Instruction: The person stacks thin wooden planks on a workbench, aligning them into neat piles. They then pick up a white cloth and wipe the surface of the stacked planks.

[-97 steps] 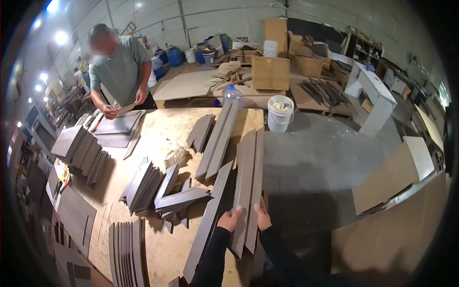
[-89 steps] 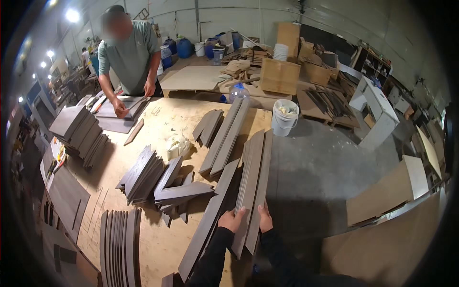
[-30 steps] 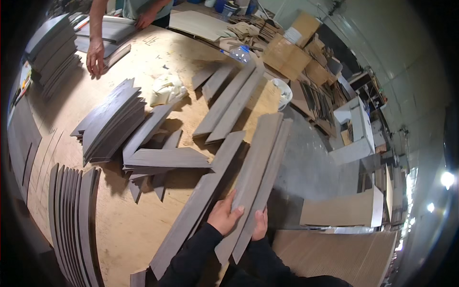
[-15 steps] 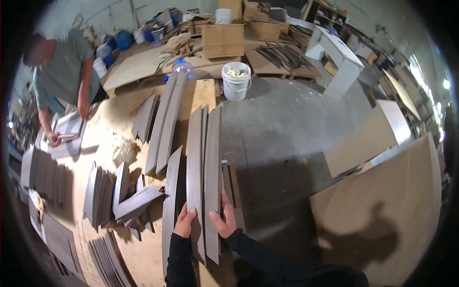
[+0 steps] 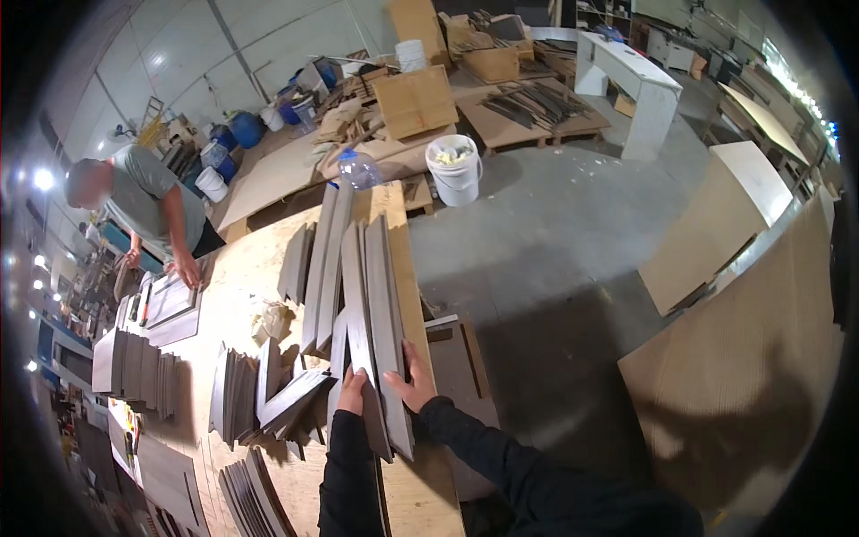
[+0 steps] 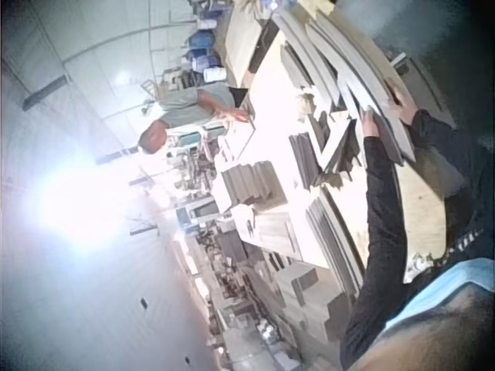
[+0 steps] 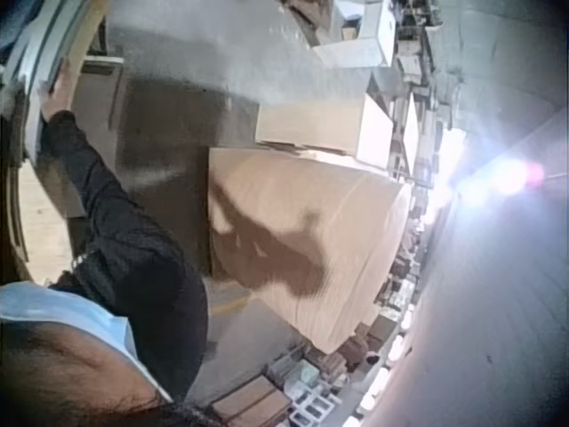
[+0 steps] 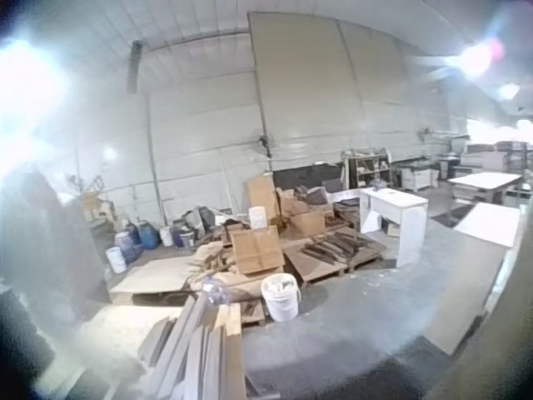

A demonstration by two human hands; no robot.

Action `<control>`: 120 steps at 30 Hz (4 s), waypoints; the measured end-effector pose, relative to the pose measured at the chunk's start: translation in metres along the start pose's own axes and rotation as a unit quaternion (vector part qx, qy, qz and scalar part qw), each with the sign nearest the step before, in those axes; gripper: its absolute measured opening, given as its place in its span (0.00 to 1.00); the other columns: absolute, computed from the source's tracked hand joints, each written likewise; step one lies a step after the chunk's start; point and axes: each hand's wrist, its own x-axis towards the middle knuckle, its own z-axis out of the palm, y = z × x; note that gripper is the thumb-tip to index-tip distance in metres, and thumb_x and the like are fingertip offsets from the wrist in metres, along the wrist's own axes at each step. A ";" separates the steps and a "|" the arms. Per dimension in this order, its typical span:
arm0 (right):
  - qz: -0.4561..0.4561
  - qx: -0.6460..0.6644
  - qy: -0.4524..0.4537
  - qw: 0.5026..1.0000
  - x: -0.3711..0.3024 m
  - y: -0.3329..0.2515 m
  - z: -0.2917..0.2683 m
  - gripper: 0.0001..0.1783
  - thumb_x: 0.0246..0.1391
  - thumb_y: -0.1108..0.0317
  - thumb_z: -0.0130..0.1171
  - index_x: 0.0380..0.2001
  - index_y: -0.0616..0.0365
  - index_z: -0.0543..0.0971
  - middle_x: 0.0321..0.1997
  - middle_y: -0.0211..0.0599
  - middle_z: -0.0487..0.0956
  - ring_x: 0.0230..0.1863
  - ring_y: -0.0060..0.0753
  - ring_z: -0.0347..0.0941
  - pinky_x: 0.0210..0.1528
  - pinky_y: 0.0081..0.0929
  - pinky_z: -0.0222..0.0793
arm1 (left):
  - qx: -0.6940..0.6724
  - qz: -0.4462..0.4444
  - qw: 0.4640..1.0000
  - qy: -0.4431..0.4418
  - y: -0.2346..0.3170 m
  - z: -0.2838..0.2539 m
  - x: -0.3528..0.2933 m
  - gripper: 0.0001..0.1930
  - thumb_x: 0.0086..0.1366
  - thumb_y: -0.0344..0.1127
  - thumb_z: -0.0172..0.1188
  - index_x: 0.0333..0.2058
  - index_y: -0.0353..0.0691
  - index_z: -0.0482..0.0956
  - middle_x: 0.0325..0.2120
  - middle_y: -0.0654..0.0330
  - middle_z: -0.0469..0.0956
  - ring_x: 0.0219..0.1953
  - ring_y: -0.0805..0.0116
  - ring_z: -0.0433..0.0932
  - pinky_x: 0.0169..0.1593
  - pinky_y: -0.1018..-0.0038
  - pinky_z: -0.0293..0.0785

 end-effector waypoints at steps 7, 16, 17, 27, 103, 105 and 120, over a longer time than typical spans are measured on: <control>-0.010 0.046 0.028 0.998 -0.012 0.016 0.018 0.42 0.47 0.60 0.55 0.60 0.68 0.48 0.63 0.60 0.48 0.66 0.50 0.42 0.64 0.36 0.38 | 0.413 0.188 0.881 0.135 0.018 0.025 -0.018 0.26 0.60 0.41 0.50 0.54 0.36 0.60 0.47 0.43 0.68 0.48 0.47 0.69 0.49 0.64 0.65; -0.028 -0.092 0.021 0.995 -0.005 0.010 0.028 0.45 0.43 0.51 0.55 0.60 0.64 0.51 0.62 0.67 0.47 0.63 0.63 0.42 0.63 0.46 0.37 | 0.465 0.156 0.851 0.189 0.009 0.010 -0.057 0.28 0.56 0.42 0.54 0.54 0.37 0.62 0.39 0.40 0.68 0.43 0.45 0.68 0.47 0.63 0.66; -0.045 -0.108 0.028 0.993 -0.006 0.013 0.030 0.46 0.43 0.49 0.55 0.60 0.64 0.51 0.62 0.65 0.48 0.63 0.63 0.43 0.63 0.45 0.38 | 0.462 0.151 0.852 0.195 0.001 0.006 -0.065 0.29 0.56 0.43 0.55 0.54 0.36 0.62 0.40 0.40 0.68 0.44 0.45 0.68 0.47 0.64 0.65; -0.095 -0.093 0.018 0.991 -0.004 0.035 0.027 0.43 0.49 0.47 0.52 0.59 0.66 0.52 0.62 0.57 0.52 0.64 0.54 0.45 0.64 0.39 0.39 | 0.357 0.202 0.866 0.285 0.008 0.019 -0.266 0.23 0.53 0.33 0.58 0.48 0.36 0.67 0.37 0.48 0.72 0.39 0.53 0.72 0.42 0.66 0.69; 0.479 0.125 0.001 0.869 -0.618 -0.107 0.582 0.18 0.49 0.60 0.58 0.38 0.63 0.74 0.32 0.38 0.78 0.31 0.30 0.77 0.31 0.25 0.71 | 0.393 0.089 0.912 0.081 -0.173 -0.691 -0.529 0.23 0.51 0.45 0.59 0.43 0.39 0.70 0.32 0.48 0.70 0.39 0.50 0.70 0.41 0.64 0.68; 0.450 0.048 0.038 0.891 -0.619 -0.113 0.591 0.20 0.44 0.64 0.63 0.38 0.63 0.72 0.32 0.35 0.77 0.30 0.27 0.74 0.35 0.25 0.71 | 0.289 0.045 0.950 0.106 -0.203 -0.691 -0.530 0.22 0.50 0.39 0.61 0.42 0.38 0.68 0.34 0.47 0.69 0.38 0.50 0.71 0.42 0.62 0.68; 0.244 -0.222 0.022 0.944 -0.626 -0.092 0.626 0.47 0.30 0.61 0.68 0.52 0.71 0.55 0.45 0.56 0.70 0.48 0.45 0.68 0.49 0.33 0.64 | 0.158 0.031 0.987 0.022 -0.202 -0.724 -0.526 0.46 0.41 0.51 0.69 0.55 0.37 0.54 0.46 0.43 0.68 0.49 0.52 0.70 0.50 0.68 0.66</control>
